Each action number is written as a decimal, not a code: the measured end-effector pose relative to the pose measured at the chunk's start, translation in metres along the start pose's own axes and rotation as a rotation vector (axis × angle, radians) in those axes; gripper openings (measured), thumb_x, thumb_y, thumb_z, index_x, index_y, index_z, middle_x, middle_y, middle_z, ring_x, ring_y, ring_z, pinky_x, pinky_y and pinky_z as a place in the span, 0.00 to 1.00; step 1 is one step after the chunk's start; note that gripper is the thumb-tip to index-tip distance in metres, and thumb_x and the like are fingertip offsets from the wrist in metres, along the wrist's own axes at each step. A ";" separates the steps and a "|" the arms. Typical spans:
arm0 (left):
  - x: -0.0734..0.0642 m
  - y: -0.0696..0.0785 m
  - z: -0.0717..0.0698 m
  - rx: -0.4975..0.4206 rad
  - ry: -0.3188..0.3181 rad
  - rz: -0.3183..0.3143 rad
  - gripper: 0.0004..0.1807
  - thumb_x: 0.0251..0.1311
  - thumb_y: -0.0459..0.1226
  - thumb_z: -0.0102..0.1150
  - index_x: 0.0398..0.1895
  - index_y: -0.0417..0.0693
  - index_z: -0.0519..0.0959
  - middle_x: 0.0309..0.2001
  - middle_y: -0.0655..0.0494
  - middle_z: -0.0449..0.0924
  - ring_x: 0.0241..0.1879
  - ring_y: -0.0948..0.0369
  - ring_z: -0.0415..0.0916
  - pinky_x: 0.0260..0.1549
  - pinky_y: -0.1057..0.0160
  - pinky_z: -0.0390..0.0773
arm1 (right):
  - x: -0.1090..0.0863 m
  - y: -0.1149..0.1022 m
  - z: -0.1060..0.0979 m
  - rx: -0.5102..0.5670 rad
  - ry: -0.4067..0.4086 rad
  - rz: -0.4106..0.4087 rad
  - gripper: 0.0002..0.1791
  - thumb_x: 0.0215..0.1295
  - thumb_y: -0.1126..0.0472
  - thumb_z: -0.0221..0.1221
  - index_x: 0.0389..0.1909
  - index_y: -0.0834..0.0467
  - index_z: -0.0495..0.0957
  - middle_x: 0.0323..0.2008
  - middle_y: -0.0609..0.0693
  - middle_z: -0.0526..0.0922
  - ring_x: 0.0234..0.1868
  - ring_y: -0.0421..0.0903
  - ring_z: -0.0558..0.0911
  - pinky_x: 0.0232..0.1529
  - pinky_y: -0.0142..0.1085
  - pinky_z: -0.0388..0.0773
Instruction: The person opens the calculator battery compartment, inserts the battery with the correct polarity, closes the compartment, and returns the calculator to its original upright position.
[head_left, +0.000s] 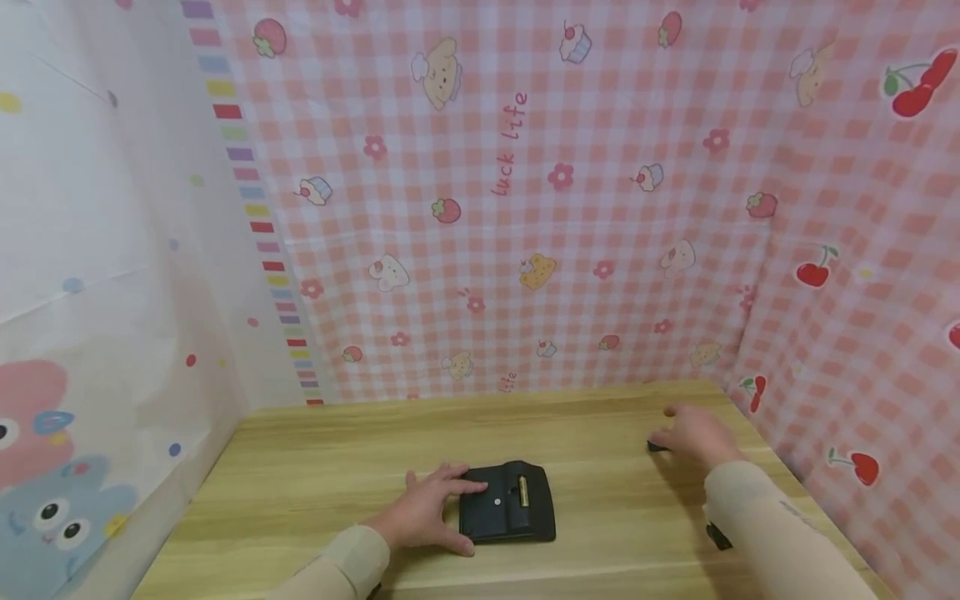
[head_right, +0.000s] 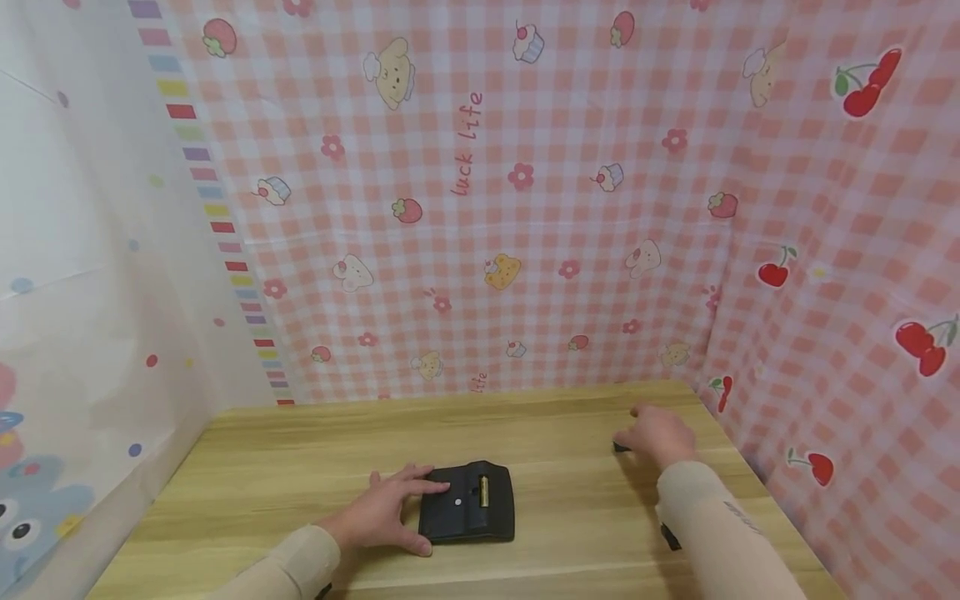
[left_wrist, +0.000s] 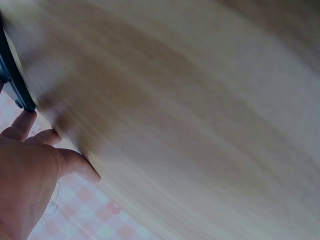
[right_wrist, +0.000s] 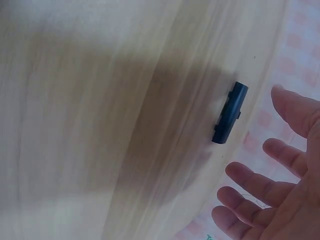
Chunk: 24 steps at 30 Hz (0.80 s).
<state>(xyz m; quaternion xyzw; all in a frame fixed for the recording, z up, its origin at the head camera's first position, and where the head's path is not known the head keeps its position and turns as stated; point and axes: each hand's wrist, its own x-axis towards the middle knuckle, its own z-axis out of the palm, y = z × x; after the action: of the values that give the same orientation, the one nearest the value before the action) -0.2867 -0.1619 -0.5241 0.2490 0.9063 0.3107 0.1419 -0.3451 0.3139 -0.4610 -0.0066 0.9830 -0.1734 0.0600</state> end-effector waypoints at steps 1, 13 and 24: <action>0.000 0.000 0.000 0.002 0.000 -0.002 0.46 0.47 0.53 0.86 0.74 0.71 0.77 0.84 0.46 0.59 0.85 0.34 0.47 0.68 0.12 0.28 | 0.000 -0.001 0.000 0.002 0.003 -0.002 0.42 0.71 0.42 0.64 0.73 0.68 0.71 0.67 0.73 0.78 0.67 0.77 0.76 0.62 0.69 0.75; -0.002 0.002 0.000 0.006 -0.003 0.000 0.46 0.47 0.52 0.86 0.74 0.71 0.77 0.84 0.46 0.59 0.85 0.34 0.47 0.67 0.11 0.28 | 0.006 -0.001 0.013 -0.033 0.016 0.016 0.37 0.71 0.44 0.64 0.70 0.68 0.75 0.68 0.72 0.77 0.67 0.78 0.75 0.62 0.72 0.74; -0.002 0.000 0.001 0.015 -0.001 0.005 0.47 0.47 0.53 0.86 0.74 0.70 0.76 0.84 0.46 0.59 0.85 0.34 0.47 0.68 0.11 0.29 | 0.009 -0.003 0.018 -0.037 0.013 0.068 0.37 0.69 0.43 0.66 0.68 0.66 0.77 0.66 0.70 0.80 0.62 0.75 0.79 0.56 0.70 0.77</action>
<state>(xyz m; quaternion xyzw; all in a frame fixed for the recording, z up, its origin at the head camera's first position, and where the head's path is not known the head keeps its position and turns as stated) -0.2847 -0.1625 -0.5243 0.2525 0.9079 0.3042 0.1397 -0.3520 0.3049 -0.4781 0.0270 0.9860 -0.1531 0.0595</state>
